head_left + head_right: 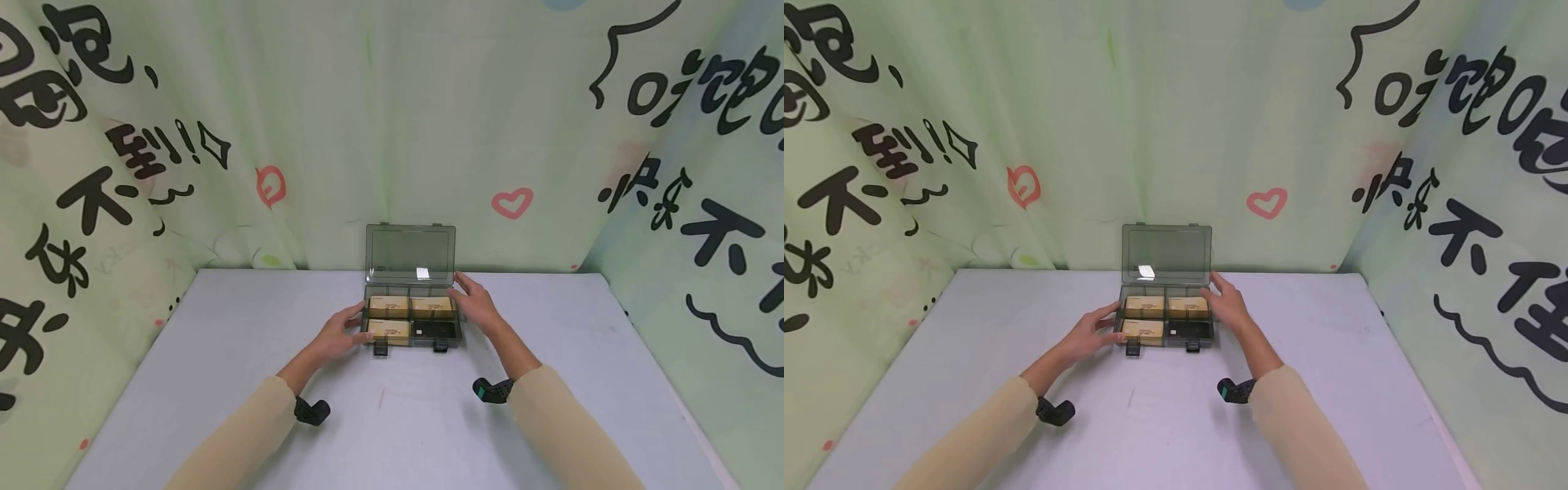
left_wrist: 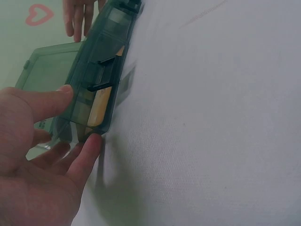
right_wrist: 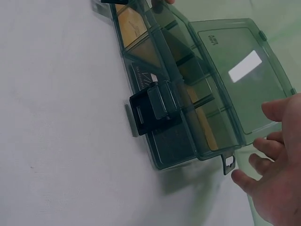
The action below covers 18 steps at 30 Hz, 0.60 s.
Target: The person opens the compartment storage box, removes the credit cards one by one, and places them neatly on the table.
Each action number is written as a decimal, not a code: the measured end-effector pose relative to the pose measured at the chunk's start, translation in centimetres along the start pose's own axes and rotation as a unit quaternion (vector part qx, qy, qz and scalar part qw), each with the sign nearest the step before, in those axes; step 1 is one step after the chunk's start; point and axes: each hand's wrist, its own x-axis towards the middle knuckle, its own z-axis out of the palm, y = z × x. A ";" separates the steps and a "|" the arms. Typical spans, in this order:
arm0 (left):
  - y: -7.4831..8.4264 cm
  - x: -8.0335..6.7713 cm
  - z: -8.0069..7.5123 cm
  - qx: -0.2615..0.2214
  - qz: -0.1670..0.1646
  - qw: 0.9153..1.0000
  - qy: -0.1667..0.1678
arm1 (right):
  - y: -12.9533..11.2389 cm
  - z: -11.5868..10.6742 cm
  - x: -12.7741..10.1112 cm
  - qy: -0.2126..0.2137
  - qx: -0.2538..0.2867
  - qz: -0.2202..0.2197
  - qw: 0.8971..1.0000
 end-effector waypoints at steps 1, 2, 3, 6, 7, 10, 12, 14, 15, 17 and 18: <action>0.0 0.0 0.0 -0.002 0.000 1.000 0.001 | 0.0 0.0 0.0 -0.001 0.000 0.001 1.000; 0.0 0.0 0.1 -0.003 0.002 1.000 0.001 | 0.1 0.0 0.0 -0.001 -0.001 0.001 1.000; 0.1 0.0 0.1 -0.004 0.002 1.000 0.001 | 0.1 0.0 0.0 -0.001 -0.001 0.001 1.000; 0.2 -0.1 0.1 -0.001 0.005 1.000 0.001 | 0.2 0.0 0.0 0.001 -0.003 0.000 1.000; 0.3 -0.1 0.1 -0.001 0.005 1.000 0.000 | 0.3 0.0 0.0 0.002 -0.005 0.000 1.000; 0.4 -0.1 0.1 -0.005 0.005 1.000 -0.001 | 0.5 0.0 -0.2 0.002 -0.011 0.002 1.000; 0.4 -0.2 0.1 -0.010 0.006 1.000 0.001 | 0.8 0.0 -0.4 0.002 -0.014 0.002 1.000; 0.3 -0.1 0.1 -0.018 0.009 1.000 0.002 | 1.0 0.0 -0.6 0.001 -0.014 0.005 1.000; 0.2 -0.1 0.0 -0.024 0.010 1.000 0.002 | 1.1 0.0 -0.7 0.003 -0.014 0.005 1.000; 0.1 0.0 0.0 -0.035 0.012 0.999 0.000 | 1.3 0.0 -0.9 0.003 -0.015 0.003 1.000; 0.1 0.0 0.0 -0.041 0.012 0.999 0.000 | 1.4 0.0 -0.9 0.004 -0.012 0.004 1.000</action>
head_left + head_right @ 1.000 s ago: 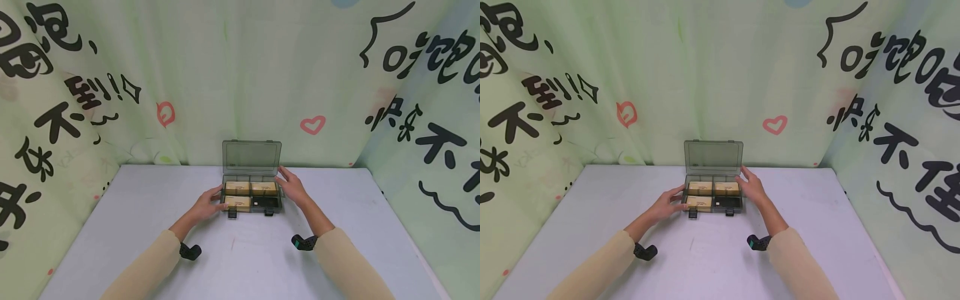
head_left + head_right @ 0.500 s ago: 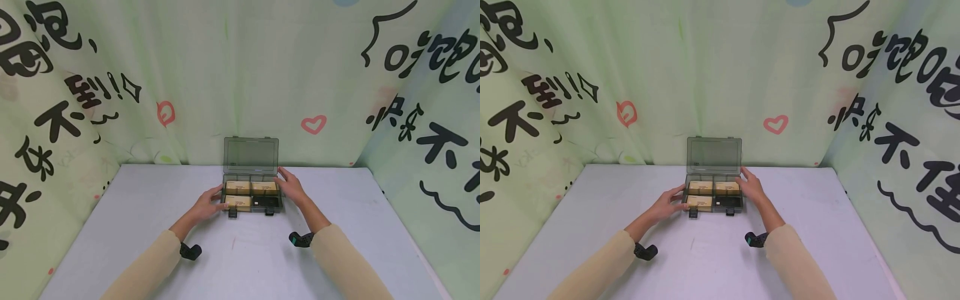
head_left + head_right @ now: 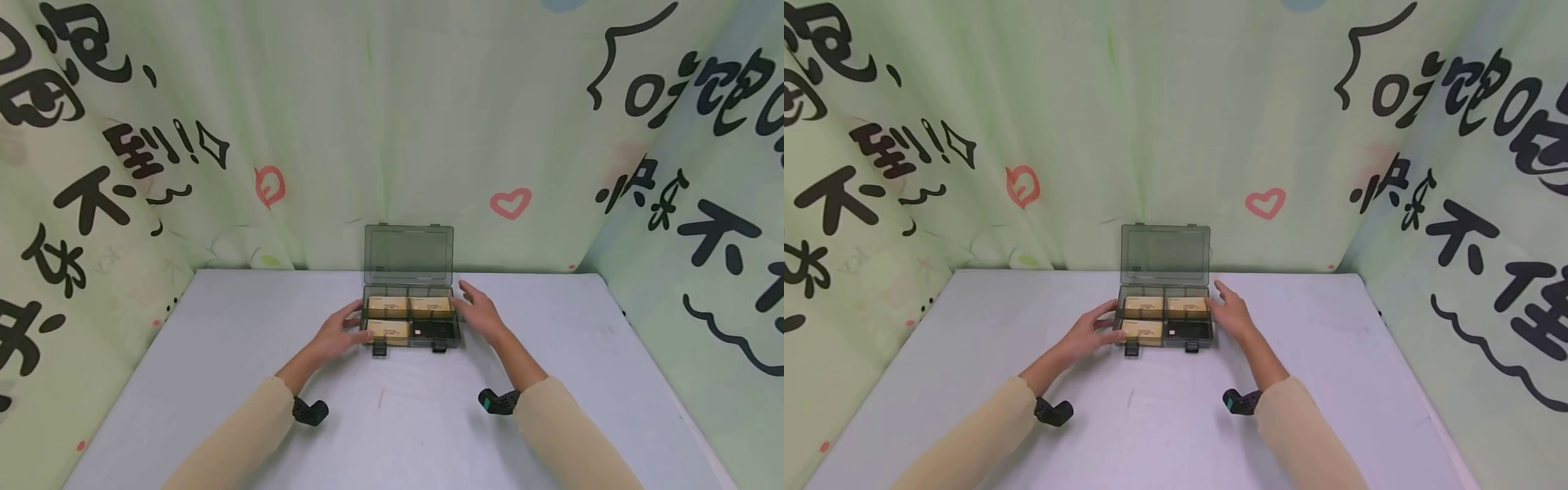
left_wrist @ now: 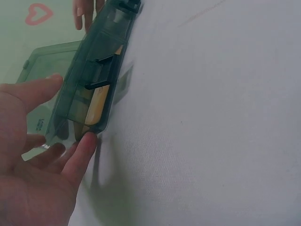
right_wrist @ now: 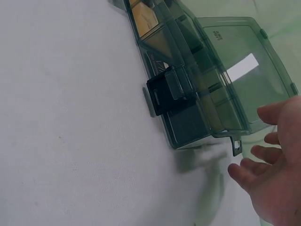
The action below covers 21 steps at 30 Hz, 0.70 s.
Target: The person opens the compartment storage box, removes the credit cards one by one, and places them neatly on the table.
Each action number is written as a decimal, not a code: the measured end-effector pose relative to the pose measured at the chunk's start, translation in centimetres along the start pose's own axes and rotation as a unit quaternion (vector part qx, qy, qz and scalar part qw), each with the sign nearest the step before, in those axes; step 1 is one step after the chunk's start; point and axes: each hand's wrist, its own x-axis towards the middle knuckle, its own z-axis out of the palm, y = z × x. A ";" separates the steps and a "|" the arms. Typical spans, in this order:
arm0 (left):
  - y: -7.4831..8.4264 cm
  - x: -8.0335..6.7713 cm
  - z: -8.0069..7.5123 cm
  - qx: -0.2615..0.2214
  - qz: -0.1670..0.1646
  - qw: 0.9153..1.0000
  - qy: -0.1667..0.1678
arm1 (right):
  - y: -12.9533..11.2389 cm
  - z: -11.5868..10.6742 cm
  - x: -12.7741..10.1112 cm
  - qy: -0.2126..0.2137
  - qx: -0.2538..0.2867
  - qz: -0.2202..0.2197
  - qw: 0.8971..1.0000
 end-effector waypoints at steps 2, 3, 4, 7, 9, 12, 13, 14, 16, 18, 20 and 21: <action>0.0 0.1 0.0 -0.004 -0.001 1.000 -0.002 | 0.2 0.0 -0.1 -0.001 0.004 0.001 1.000; -0.1 0.1 0.0 -0.004 -0.002 1.000 -0.003 | 0.3 0.0 -0.1 -0.003 0.007 0.000 1.000; 0.0 0.2 0.0 -0.002 -0.003 1.000 -0.002 | 0.4 0.1 -0.1 -0.006 0.009 0.000 1.000; -0.1 0.3 0.1 0.005 -0.006 1.000 -0.001 | 0.5 0.3 -0.2 -0.013 0.012 0.000 1.000; -0.2 0.3 0.1 0.008 -0.004 1.000 -0.001 | 0.5 0.5 -0.4 -0.013 0.004 -0.006 1.000; -0.3 0.3 0.0 0.013 -0.003 1.000 -0.002 | 0.4 0.6 -0.7 -0.007 -0.013 -0.013 1.000; -0.2 0.3 0.0 0.014 -0.003 1.000 -0.003 | 0.4 0.7 -0.8 -0.006 -0.018 -0.015 1.000; -0.3 0.3 0.0 0.015 -0.004 1.000 -0.003 | 0.4 0.7 -0.9 -0.007 -0.020 -0.015 1.000; -0.2 0.1 0.0 0.018 -0.005 1.000 -0.002 | 0.5 0.8 -1.0 -0.010 -0.023 -0.017 1.000; -0.2 0.0 0.1 0.020 -0.005 1.000 -0.002 | 0.6 0.9 -1.1 -0.013 -0.027 -0.021 0.999; -0.1 -0.1 0.1 0.020 -0.003 1.000 0.000 | 0.7 1.0 -1.2 -0.015 -0.030 -0.026 0.999; -0.1 -0.2 0.1 0.021 -0.003 1.000 0.001 | 0.7 1.0 -1.2 -0.016 -0.033 -0.029 0.999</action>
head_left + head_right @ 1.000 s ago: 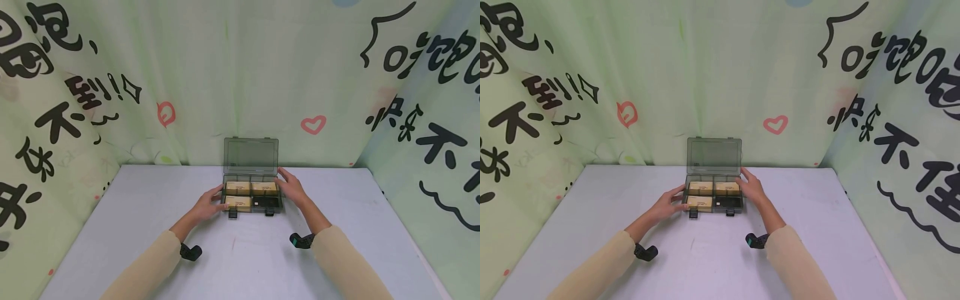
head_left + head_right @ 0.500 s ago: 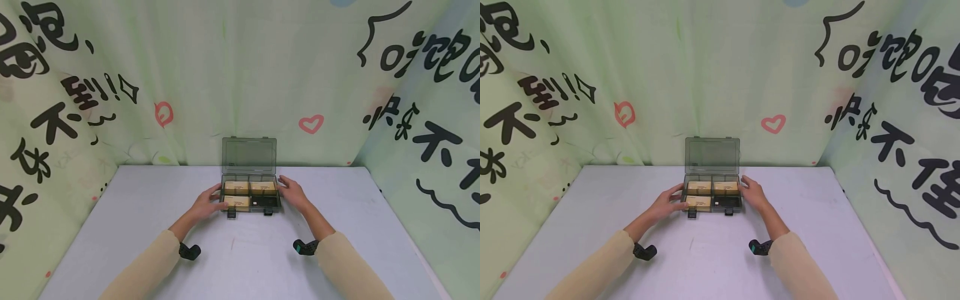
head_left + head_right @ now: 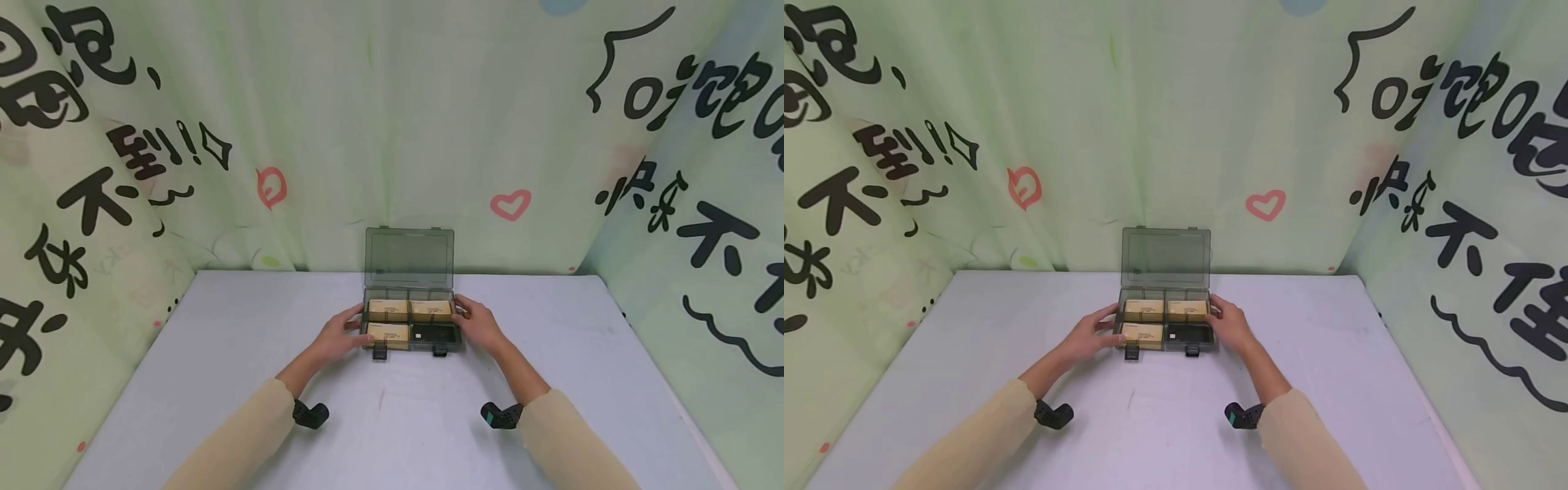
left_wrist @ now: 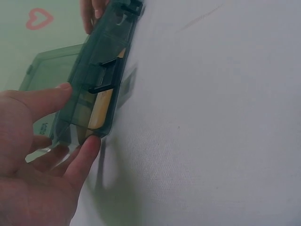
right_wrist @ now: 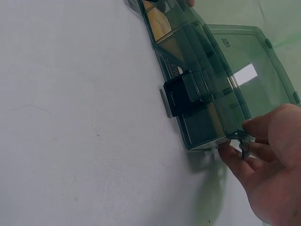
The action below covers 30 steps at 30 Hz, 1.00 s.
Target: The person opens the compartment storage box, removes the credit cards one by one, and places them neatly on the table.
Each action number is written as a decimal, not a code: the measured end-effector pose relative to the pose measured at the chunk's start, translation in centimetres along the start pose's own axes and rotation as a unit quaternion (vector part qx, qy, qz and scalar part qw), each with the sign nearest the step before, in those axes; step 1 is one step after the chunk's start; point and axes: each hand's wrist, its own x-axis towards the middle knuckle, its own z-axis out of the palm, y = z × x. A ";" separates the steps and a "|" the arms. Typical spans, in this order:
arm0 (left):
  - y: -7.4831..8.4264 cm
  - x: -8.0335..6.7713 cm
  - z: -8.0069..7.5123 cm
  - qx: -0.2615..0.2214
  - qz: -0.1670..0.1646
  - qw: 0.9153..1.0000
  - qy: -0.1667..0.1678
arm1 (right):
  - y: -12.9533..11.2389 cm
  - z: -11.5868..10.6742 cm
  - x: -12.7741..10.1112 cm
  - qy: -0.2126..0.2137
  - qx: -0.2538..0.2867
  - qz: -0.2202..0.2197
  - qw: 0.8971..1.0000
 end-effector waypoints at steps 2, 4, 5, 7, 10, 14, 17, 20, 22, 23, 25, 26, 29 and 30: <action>0.1 -0.1 0.0 -0.003 0.001 1.000 0.000 | 0.0 0.0 -0.1 -0.002 -0.004 -0.003 1.000; 0.1 -0.2 0.0 -0.008 0.003 1.000 0.000 | -0.1 0.0 -0.2 -0.003 -0.005 -0.004 1.000; 0.2 -0.2 0.0 -0.010 0.004 1.000 0.000 | -0.2 0.0 -0.2 -0.003 -0.007 -0.004 1.000; 0.2 -0.2 0.0 -0.015 0.004 1.000 -0.001 | -0.4 -0.1 -0.3 0.004 -0.006 0.000 1.000; 0.2 -0.2 0.0 -0.017 0.003 1.000 -0.001 | -0.8 -0.1 -0.3 0.030 -0.004 -0.003 1.000; 0.2 -0.3 -0.1 -0.014 0.000 1.000 -0.001 | -1.4 -0.1 -0.3 0.082 0.010 -0.036 0.996; 0.2 -0.2 -0.2 -0.015 -0.001 1.000 -0.002 | -1.8 0.0 -0.3 0.103 0.022 -0.061 0.993; 0.2 -0.2 -0.2 -0.015 -0.001 1.000 -0.002 | -2.1 0.3 -0.1 0.103 0.033 -0.064 0.992; 0.3 -0.2 -0.3 -0.015 0.000 1.000 -0.003 | -2.3 0.6 0.0 0.098 0.037 -0.066 0.992; 0.3 -0.2 -0.3 -0.015 0.000 1.000 -0.003 | -2.4 0.7 0.1 0.094 0.040 -0.067 0.993; 0.3 -0.2 -0.4 -0.015 0.001 1.000 -0.003 | -2.6 0.9 0.2 0.087 0.045 -0.069 0.993; 0.3 -0.2 -0.4 -0.015 0.000 1.000 -0.002 | -2.7 1.0 0.3 0.083 0.046 -0.072 0.993; 0.3 -0.2 -0.4 -0.014 -0.001 1.000 0.000 | -3.0 1.4 0.5 0.071 0.046 -0.073 0.994; 0.3 -0.2 -0.4 -0.012 -0.001 1.000 0.000 | -3.1 1.5 0.6 0.069 0.047 -0.072 0.994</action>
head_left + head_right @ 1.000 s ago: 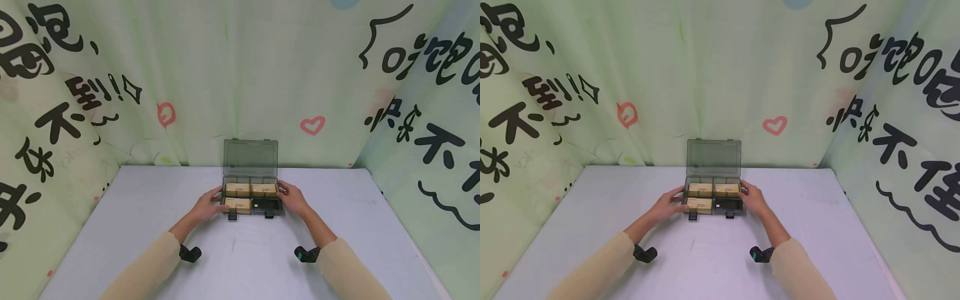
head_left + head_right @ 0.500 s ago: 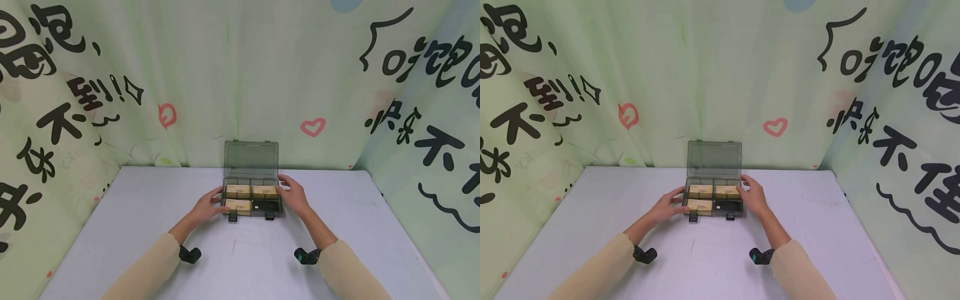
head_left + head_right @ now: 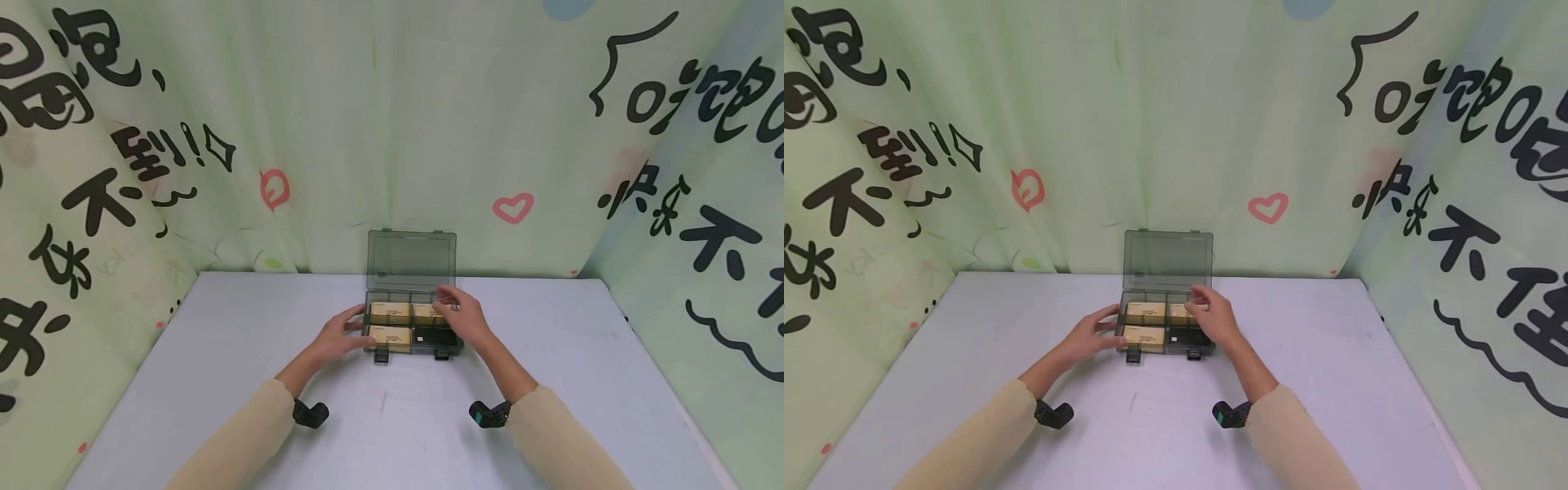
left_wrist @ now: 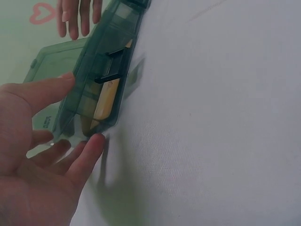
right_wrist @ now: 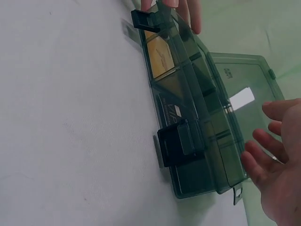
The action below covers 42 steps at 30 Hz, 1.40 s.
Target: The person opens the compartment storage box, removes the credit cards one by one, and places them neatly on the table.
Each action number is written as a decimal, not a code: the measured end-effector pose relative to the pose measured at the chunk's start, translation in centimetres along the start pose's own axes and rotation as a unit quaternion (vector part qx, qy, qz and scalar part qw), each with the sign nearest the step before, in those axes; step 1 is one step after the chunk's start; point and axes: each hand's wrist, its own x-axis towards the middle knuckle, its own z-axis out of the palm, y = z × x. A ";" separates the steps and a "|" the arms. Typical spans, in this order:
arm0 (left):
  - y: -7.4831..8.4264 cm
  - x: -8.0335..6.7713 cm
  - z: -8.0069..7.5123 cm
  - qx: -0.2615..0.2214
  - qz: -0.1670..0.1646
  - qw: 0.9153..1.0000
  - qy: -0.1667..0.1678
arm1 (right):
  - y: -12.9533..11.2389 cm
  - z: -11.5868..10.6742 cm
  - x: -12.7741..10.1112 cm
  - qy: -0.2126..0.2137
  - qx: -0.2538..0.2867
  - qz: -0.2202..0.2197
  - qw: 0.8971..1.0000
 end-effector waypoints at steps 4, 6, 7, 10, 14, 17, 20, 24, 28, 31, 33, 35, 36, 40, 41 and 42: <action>-0.1 0.1 0.1 0.002 -0.004 1.000 0.001 | -0.2 0.5 0.2 -0.011 -0.006 -0.001 1.000; -0.1 0.1 0.1 0.003 -0.006 1.000 0.002 | -0.3 0.8 0.3 -0.016 -0.009 -0.002 1.000; 0.0 0.2 0.1 0.002 -0.007 1.000 0.001 | -0.3 0.9 0.3 -0.019 -0.013 -0.005 1.000; 0.0 0.2 0.1 0.003 -0.006 1.000 -0.001 | -0.6 1.2 0.3 -0.022 -0.015 -0.009 1.000; 0.0 0.3 0.2 0.009 -0.006 1.000 -0.006 | -0.9 1.6 0.4 -0.025 -0.019 -0.009 0.999; 0.1 0.4 0.2 0.021 -0.005 1.000 -0.009 | -1.0 2.0 0.4 -0.027 -0.029 -0.005 0.999; 0.2 0.5 0.2 0.030 -0.004 0.999 -0.011 | -0.9 2.3 0.6 -0.028 -0.036 -0.005 0.999; 0.3 0.4 0.0 0.039 -0.005 0.999 -0.011 | -1.0 2.6 0.9 -0.033 -0.044 -0.006 0.998; 0.4 0.2 -0.1 0.047 -0.009 0.999 -0.007 | -1.1 3.0 1.0 -0.039 -0.049 -0.007 0.998; 0.4 0.1 -0.2 0.050 -0.013 0.999 -0.006 | -1.2 3.2 1.1 -0.044 -0.045 -0.006 0.998; 0.4 0.1 -0.2 0.051 -0.015 0.999 -0.006 | -1.3 3.3 1.1 -0.046 -0.049 -0.008 0.998; 0.4 0.1 -0.3 0.054 -0.013 0.998 -0.004 | -1.4 3.5 1.2 -0.045 -0.057 -0.011 0.997; 0.4 0.1 -0.3 0.056 -0.012 0.998 -0.003 | -1.4 3.5 1.3 -0.045 -0.062 -0.012 0.997; 0.5 0.2 -0.3 0.076 -0.008 0.997 0.002 | -1.4 3.8 1.6 -0.050 -0.084 -0.007 0.995; 0.6 0.2 -0.3 0.080 -0.009 0.997 0.002 | -1.4 3.9 1.6 -0.052 -0.089 -0.006 0.995; 0.6 0.2 -0.3 0.084 -0.012 0.996 0.002 | -1.4 4.0 1.6 -0.055 -0.093 -0.002 0.994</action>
